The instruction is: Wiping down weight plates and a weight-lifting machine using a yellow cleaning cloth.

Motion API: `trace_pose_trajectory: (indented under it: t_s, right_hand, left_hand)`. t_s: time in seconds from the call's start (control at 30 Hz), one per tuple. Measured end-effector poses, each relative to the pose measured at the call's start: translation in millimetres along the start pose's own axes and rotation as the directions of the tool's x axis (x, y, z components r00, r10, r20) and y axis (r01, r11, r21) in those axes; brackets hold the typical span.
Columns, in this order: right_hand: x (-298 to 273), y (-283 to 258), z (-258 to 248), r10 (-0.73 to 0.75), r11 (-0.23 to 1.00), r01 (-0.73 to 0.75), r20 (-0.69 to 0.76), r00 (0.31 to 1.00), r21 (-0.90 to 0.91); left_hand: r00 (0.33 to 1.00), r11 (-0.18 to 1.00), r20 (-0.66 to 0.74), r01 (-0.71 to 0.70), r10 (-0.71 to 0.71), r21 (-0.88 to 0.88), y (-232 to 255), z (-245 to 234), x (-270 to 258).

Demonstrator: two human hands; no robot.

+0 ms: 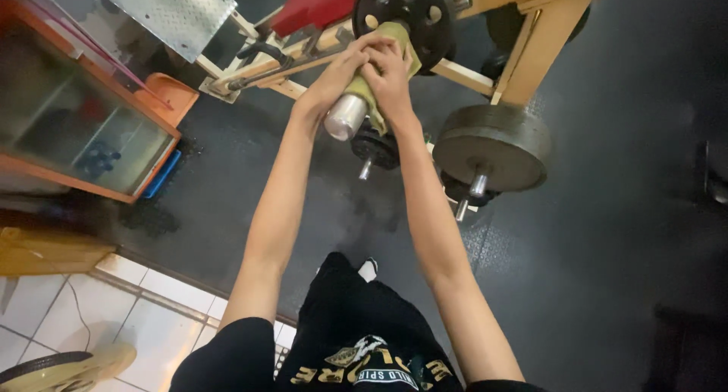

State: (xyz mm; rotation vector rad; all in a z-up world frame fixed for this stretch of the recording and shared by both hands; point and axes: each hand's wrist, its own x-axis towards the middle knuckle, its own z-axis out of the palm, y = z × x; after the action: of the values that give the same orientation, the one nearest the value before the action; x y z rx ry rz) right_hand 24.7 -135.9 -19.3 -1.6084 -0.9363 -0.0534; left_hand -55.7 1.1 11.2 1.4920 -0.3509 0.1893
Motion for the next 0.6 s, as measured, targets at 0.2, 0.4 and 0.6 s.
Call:
trace_pose_trajectory:
  t_s: [0.2,0.4,0.6]
  right_hand:
    - [-57,-83,24,-0.145,0.974,0.118,-0.13,0.981,-0.194]
    - [-74,-127,32,-0.098,0.995,0.101,-0.123,0.988,0.016]
    - [-38,-103,23,-0.439,0.895,0.414,-0.163,0.884,-0.166]
  left_hand:
    - [0.994,0.97,-0.031,-0.096,0.106,0.225,59,29,-63]
    - [0.966,0.927,-0.22,-0.049,0.139,0.371,90,56,-92]
    - [0.97,0.911,-0.175,-0.084,0.167,0.403,86,39,-73]
